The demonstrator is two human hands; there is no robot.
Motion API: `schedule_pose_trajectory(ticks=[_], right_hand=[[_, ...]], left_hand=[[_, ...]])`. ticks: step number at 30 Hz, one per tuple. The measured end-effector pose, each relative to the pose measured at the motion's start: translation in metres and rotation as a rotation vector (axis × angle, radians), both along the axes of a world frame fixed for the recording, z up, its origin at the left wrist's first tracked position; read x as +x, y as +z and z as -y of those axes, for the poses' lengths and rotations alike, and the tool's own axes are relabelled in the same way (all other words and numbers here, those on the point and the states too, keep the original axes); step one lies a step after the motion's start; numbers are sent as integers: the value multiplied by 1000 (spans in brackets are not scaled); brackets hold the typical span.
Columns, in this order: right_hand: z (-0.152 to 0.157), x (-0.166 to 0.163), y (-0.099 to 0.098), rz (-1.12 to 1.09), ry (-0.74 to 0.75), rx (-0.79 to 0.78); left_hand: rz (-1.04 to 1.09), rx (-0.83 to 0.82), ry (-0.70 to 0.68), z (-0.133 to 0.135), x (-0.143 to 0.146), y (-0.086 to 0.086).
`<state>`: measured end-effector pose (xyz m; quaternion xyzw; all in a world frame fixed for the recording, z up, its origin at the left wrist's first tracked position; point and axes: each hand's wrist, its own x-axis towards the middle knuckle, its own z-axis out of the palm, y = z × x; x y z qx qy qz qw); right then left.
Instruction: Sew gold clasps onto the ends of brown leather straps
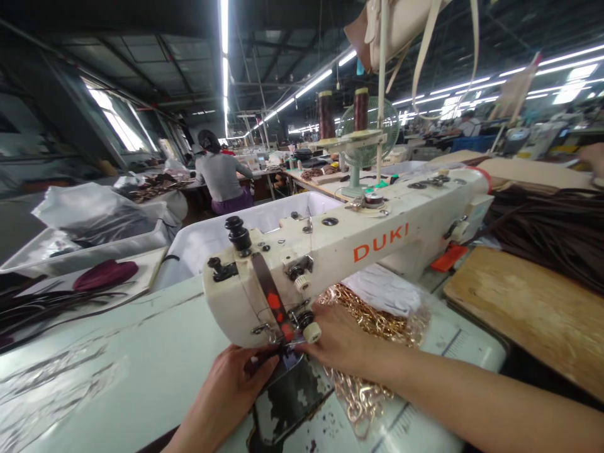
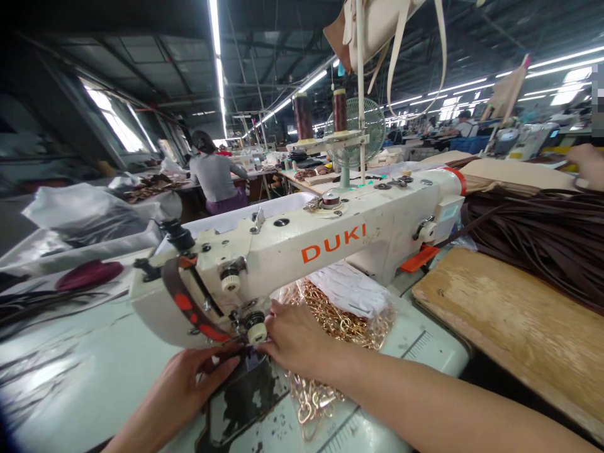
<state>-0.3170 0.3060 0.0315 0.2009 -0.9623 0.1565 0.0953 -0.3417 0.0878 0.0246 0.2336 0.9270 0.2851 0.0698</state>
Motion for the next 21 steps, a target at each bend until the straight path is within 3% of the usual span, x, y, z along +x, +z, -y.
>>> schedule_pose_trajectory(ticks=[5, 7, 11, 13, 18, 21], right_hand=[[9, 8, 7, -14, 23, 69], [8, 10, 10, 8, 23, 99], [1, 15, 12, -30, 21, 75], [0, 18, 10, -43, 61, 73], [7, 22, 3, -83, 151, 126], [9, 22, -1, -95, 185, 109]], left_hand=[[265, 183, -153, 0, 22, 1], [356, 162, -196, -3, 26, 2], [-43, 38, 79, -5, 23, -2], [-233, -9, 125, -4, 19, -7], [-479, -261, -131, 1, 12, -21], [-585, -383, -209, 3, 12, -24]])
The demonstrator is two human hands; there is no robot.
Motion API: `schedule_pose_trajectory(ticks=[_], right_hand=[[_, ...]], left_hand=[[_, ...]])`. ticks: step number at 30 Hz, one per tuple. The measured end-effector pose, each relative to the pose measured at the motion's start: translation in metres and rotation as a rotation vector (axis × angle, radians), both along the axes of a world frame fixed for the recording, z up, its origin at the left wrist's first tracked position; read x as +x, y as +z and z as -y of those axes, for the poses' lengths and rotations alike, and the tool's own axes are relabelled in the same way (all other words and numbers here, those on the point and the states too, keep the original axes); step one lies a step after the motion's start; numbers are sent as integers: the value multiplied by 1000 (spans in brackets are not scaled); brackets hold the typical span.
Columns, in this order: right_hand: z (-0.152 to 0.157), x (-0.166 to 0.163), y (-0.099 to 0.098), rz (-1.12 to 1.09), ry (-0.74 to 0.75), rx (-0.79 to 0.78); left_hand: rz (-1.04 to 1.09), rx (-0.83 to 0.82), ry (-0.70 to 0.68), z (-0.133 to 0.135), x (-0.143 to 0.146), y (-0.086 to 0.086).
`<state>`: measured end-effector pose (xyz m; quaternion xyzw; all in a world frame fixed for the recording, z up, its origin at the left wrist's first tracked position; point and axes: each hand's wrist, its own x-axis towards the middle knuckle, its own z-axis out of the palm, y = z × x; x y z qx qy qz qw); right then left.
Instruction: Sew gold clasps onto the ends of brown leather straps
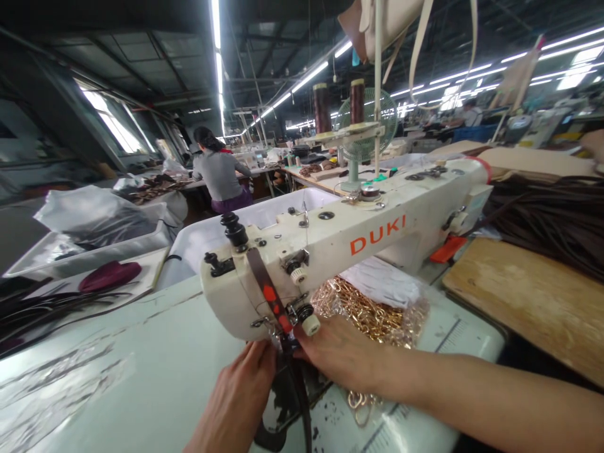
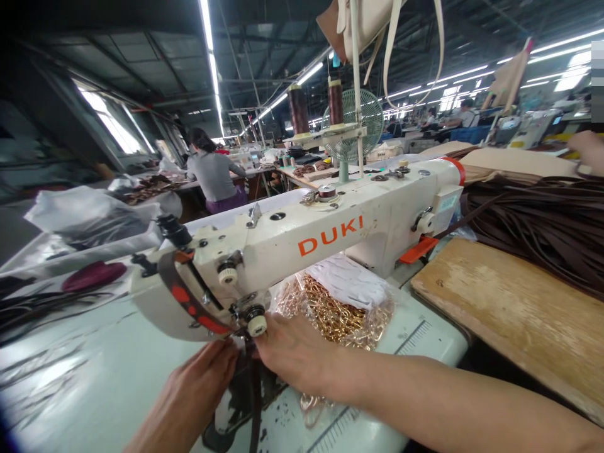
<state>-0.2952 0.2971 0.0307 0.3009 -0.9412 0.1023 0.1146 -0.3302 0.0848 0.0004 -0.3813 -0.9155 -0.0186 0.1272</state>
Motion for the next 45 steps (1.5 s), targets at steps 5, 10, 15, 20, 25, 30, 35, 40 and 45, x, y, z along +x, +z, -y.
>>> schedule_pose_trajectory(ticks=[5, 10, 15, 20, 25, 30, 35, 40, 45], right_hand=[[3, -2, -1, 8, -26, -9], [9, -7, -5, 1, -9, -25], [9, -9, -2, 36, 15, -29], [6, -10, 0, 31, -22, -37], [10, -10, -1, 35, -10, 5], [-2, -7, 4, 11, -23, 36], [-22, -6, 13, 28, -148, 34], [-25, -6, 15, 48, 9, 66], [-24, -7, 10, 66, 76, 78]], left_hand=[[101, 128, 61, -4, 5, 12], [298, 264, 171, -11, 11, 20], [299, 323, 225, -11, 8, 15], [305, 362, 255, -8, 8, 16], [329, 356, 166, -13, 11, 13], [433, 126, 57, -5, 10, 39], [51, 53, 0, 6, 15, 52], [-396, -117, -269, -6, 26, 29], [-578, -180, -334, -12, 26, 13]])
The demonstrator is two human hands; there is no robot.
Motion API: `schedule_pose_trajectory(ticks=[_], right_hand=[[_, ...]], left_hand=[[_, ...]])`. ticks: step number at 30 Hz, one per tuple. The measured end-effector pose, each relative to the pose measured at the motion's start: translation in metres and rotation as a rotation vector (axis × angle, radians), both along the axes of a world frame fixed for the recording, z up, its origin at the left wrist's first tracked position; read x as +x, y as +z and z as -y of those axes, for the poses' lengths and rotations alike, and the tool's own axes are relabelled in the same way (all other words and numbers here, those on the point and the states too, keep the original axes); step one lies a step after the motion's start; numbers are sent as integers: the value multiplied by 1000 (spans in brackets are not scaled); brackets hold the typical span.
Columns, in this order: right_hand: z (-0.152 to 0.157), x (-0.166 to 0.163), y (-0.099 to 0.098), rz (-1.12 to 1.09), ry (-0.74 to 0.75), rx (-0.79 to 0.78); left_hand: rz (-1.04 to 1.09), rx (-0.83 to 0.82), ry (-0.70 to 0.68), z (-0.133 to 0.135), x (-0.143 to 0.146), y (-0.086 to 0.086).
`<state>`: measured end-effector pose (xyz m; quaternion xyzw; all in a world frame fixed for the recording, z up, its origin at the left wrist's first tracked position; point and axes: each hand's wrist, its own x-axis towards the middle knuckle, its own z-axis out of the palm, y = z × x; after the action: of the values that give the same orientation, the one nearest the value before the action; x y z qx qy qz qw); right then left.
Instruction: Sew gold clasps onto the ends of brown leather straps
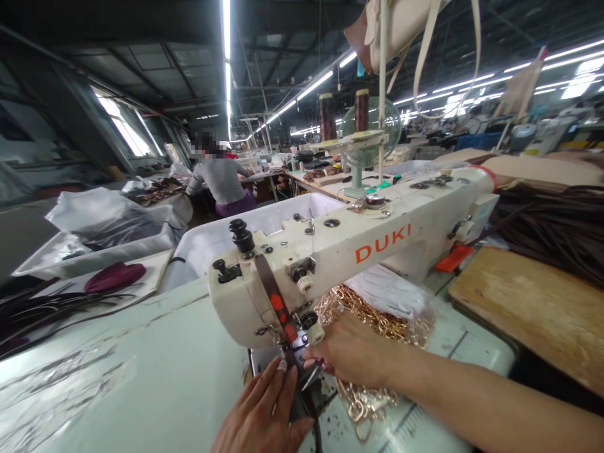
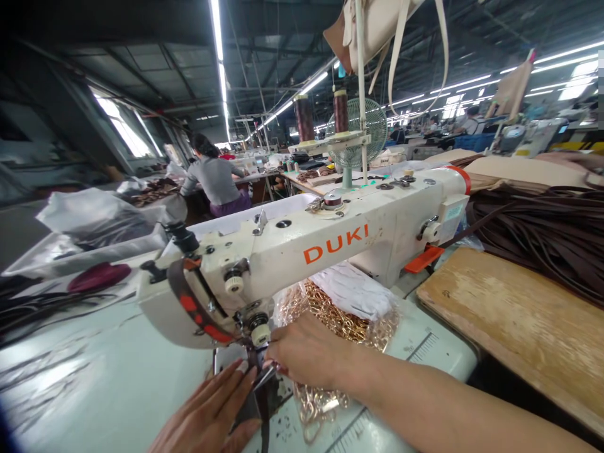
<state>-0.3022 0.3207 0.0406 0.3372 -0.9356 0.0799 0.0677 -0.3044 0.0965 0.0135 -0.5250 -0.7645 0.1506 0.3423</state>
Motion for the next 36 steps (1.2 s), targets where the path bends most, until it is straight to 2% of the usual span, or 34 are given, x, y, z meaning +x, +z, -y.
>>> schedule_pose_trajectory(ticks=[4, 12, 20, 23, 27, 36], right_hand=[[0, -1, 0, -30, -3, 0], [-1, -3, -1, -36, 13, -33], [0, -2, 2, -16, -13, -24], [0, -3, 1, 4, -8, -30], [1, -3, 1, 29, -6, -26], [3, -1, 1, 73, -17, -25]], left_hand=[[-22, 113, -1, 1, -1, -9], [12, 8, 3, -1, -3, 6], [56, 30, -44, 10, -10, -8], [75, -9, -53, 13, -10, -8], [92, 41, -97, 11, -9, -6], [247, 134, -54, 22, -9, -32]])
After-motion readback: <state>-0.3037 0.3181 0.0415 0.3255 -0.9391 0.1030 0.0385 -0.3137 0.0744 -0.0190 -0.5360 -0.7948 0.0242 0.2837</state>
